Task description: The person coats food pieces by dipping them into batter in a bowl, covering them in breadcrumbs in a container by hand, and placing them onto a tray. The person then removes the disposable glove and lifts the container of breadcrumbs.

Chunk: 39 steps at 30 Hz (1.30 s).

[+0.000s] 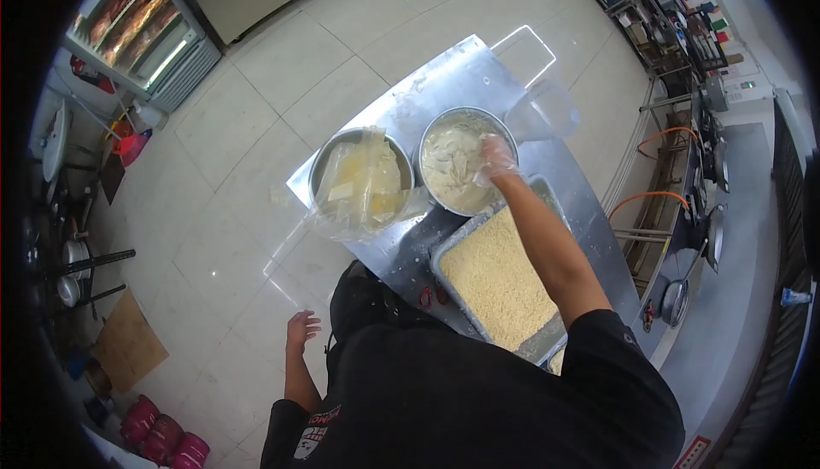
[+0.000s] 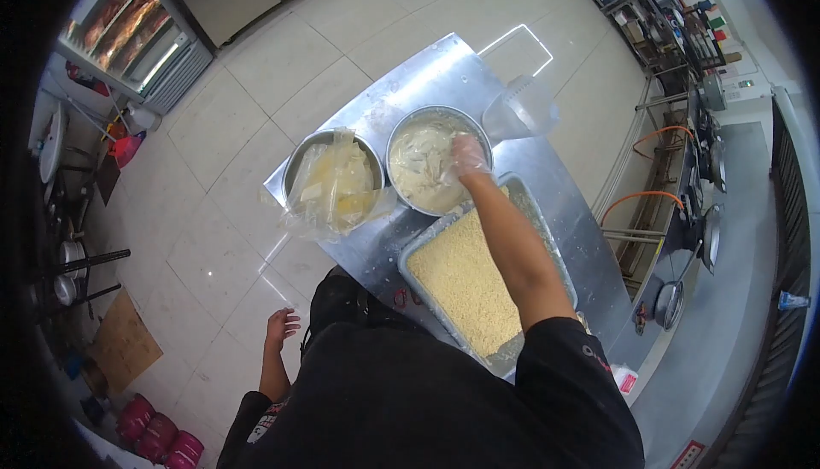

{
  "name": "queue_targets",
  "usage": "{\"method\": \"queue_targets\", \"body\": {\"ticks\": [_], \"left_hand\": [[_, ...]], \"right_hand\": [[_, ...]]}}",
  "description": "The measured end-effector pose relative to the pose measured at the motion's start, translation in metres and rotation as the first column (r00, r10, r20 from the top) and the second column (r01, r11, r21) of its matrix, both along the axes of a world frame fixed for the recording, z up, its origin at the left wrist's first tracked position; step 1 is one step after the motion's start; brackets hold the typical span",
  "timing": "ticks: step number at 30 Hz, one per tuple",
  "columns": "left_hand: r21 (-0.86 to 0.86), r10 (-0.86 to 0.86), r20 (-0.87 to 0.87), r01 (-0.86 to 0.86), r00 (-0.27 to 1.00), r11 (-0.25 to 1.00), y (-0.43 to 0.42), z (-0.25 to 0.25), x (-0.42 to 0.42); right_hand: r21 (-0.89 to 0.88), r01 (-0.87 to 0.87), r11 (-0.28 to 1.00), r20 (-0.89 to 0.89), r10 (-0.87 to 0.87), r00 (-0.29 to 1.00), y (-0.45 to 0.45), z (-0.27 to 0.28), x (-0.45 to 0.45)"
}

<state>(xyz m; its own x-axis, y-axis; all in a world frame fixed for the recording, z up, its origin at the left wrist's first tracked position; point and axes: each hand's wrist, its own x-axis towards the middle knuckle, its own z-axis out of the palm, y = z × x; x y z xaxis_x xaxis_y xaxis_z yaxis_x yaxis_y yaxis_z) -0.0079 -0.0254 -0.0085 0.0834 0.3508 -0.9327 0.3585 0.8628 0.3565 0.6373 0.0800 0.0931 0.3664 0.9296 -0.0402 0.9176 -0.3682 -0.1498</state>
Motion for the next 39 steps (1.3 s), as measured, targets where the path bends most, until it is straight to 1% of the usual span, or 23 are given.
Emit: {"method": "queue_targets", "body": {"ticks": [2, 3, 6, 7, 9, 10, 11, 14, 15, 17, 19, 21, 22, 23, 25, 27, 30, 31, 33, 36, 37, 38, 39], "left_hand": [[0.003, -0.004, 0.004, 0.004, 1.0, 1.0, 0.001, 0.004, 0.003], [0.004, -0.008, 0.007, 0.008, 1.0, 1.0, 0.004, 0.005, 0.005], [0.004, 0.02, 0.007, -0.02, 1.0, 1.0, 0.003, 0.009, 0.005], [0.011, 0.025, 0.008, -0.025, 1.0, 1.0, 0.002, 0.009, 0.005], [0.026, 0.025, 0.014, -0.025, 1.0, 0.999, -0.001, 0.009, 0.001], [0.011, 0.013, 0.001, -0.013, 1.0, 1.0, -0.001, 0.01, -0.001], [0.002, 0.008, -0.011, -0.008, 1.0, 1.0, -0.001, 0.01, -0.002], [0.032, 0.071, -0.02, -0.07, 0.997, 0.997, -0.003, 0.009, -0.006], [0.047, 0.104, -0.02, -0.103, 0.994, 0.994, -0.007, 0.009, -0.008], [0.038, 0.076, -0.02, -0.075, 0.997, 0.996, -0.017, 0.014, -0.009], [0.027, 0.088, -0.024, -0.087, 0.996, 0.996, -0.028, 0.019, -0.01], [0.01, 0.124, -0.028, -0.124, 0.992, 0.992, -0.042, 0.02, -0.012], [-0.018, 0.128, -0.039, -0.128, 0.991, 0.992, -0.049, 0.018, -0.012], [-0.029, 0.108, -0.033, -0.109, 0.994, 0.994, -0.055, 0.017, -0.012], [-0.05, 0.087, -0.02, -0.088, 0.996, 0.995, -0.068, 0.012, -0.014], [-0.053, 0.097, -0.007, -0.097, 0.995, 0.994, -0.072, 0.004, -0.014], [-0.028, 0.168, -0.033, -0.169, 0.985, 0.985, -0.068, 0.009, -0.006], [-0.014, 0.204, -0.032, -0.205, 0.978, 0.979, -0.065, 0.016, -0.001], [-0.016, 0.161, -0.023, -0.162, 0.987, 0.987, -0.064, 0.023, 0.002], [-0.024, 0.132, -0.014, -0.133, 0.991, 0.991, -0.063, 0.017, 0.004], [-0.031, 0.133, -0.015, -0.133, 0.991, 0.991, -0.062, 0.016, 0.005], [-0.04, 0.128, -0.019, -0.128, 0.992, 0.991, -0.064, 0.016, 0.005], [-0.055, 0.109, -0.019, -0.11, 0.994, 0.992, -0.063, 0.019, 0.003]], "right_hand": [[0.015, 0.053, 0.999, -0.022, -0.052, 0.998, 0.013, 0.031, 0.005], [0.019, 0.137, 0.99, -0.172, -0.132, 0.976, 0.017, 0.067, -0.01], [0.196, 0.051, 0.979, -0.15, -0.021, 0.988, 0.016, 0.081, -0.03], [0.154, 0.0, 0.988, -0.106, 0.016, 0.994, 0.017, 0.059, -0.031], [0.065, -0.087, 0.994, -0.02, 0.088, 0.996, 0.013, -0.007, -0.03], [-0.162, -0.147, 0.976, 0.046, 0.156, 0.987, 0.009, -0.017, -0.041], [-0.38, -0.188, 0.906, 0.097, 0.241, 0.966, 0.005, -0.023, -0.051], [-0.333, -0.166, 0.928, -0.113, 0.136, 0.984, -0.006, -0.026, -0.06], [-0.27, -0.284, 0.92, -0.111, 0.264, 0.958, -0.013, -0.024, -0.059], [-0.139, -0.511, 0.848, -0.092, 0.503, 0.86, -0.021, -0.003, -0.052], [-0.389, -0.271, 0.881, -0.1, 0.252, 0.963, -0.005, 0.065, -0.058], [-0.533, -0.119, 0.838, -0.189, 0.019, 0.982, 0.03, 0.103, -0.05], [-0.348, -0.121, 0.93, -0.366, -0.016, 0.93, 0.03, 0.077, -0.028], [-0.153, -0.077, 0.985, -0.529, -0.016, 0.848, 0.024, 0.031, 0.003], [-0.037, -0.004, 0.999, -0.534, -0.016, 0.845, 0.012, -0.019, 0.013], [-0.172, 0.002, 0.985, -0.216, -0.039, 0.976, 0.029, -0.039, -0.014], [0.022, 0.099, 0.995, -0.09, -0.097, 0.991, 0.04, -0.032, -0.037], [0.022, 0.116, 0.993, -0.109, -0.113, 0.988, 0.045, -0.03, -0.036], [0.011, 0.17, 0.985, -0.141, -0.167, 0.976, 0.044, -0.027, -0.024], [0.025, 0.318, 0.948, -0.274, -0.299, 0.914, 0.037, -0.029, -0.015], [0.148, 0.214, 0.965, -0.119, -0.198, 0.973, 0.027, -0.076, -0.009], [0.256, 0.1, 0.961, 0.081, -0.124, 0.989, 0.017, -0.124, -0.001], [0.343, -0.008, 0.939, 0.287, -0.097, 0.953, 0.007, -0.17, 0.006]]}}
